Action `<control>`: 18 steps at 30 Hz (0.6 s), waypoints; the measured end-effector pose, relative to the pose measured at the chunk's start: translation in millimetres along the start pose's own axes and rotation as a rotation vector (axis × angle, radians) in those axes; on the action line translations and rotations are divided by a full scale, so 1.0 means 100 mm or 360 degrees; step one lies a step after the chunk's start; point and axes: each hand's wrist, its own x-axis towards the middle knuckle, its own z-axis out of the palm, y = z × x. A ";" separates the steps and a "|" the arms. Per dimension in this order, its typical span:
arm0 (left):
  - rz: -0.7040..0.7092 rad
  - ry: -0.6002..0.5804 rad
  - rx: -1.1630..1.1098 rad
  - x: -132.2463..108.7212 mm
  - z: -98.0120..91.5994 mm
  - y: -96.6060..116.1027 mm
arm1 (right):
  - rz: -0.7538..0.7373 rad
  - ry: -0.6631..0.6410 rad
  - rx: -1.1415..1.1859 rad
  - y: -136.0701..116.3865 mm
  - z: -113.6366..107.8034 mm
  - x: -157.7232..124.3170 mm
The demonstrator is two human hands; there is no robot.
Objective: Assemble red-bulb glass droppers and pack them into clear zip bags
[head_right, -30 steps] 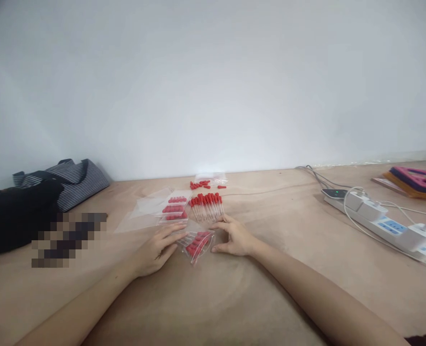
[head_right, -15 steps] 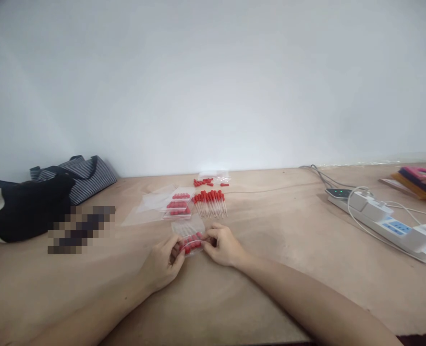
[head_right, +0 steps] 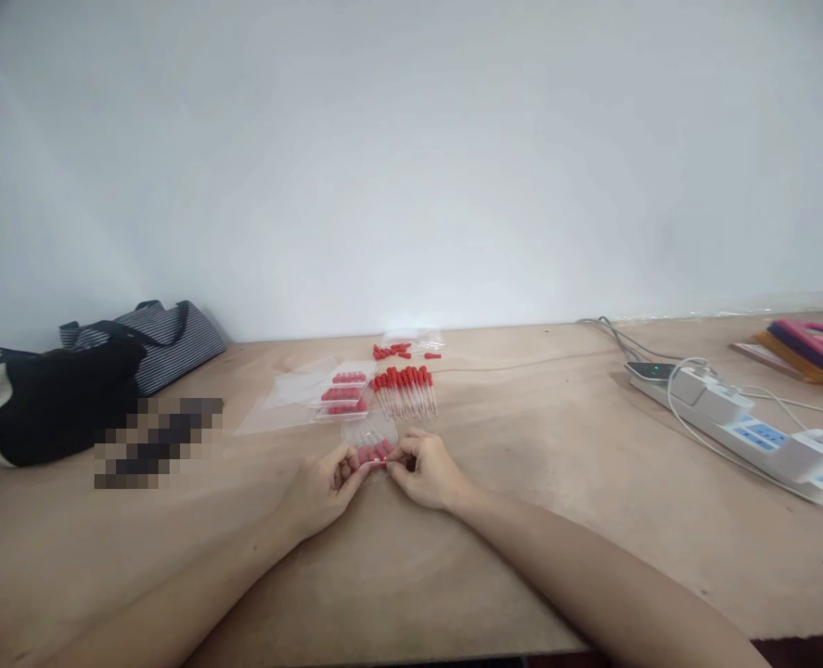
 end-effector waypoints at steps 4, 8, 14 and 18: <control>0.0140 -0.0041 0.0081 0.00 -0.03 -0.02 | -0.0161 -0.0076 -0.0009 0.05 -0.06 -0.02; 0.0536 -0.0177 0.0084 -0.01 -0.18 -0.14 | -0.0429 -0.0178 -0.0157 0.14 -0.16 -0.05; 0.1060 0.0015 0.0424 -0.06 -0.21 -0.32 | -0.0871 -0.0062 -0.0914 0.25 -0.18 0.02; 0.1328 0.0309 0.0575 -0.03 -0.16 -0.33 | -0.1165 0.0070 -0.1240 0.26 -0.13 0.10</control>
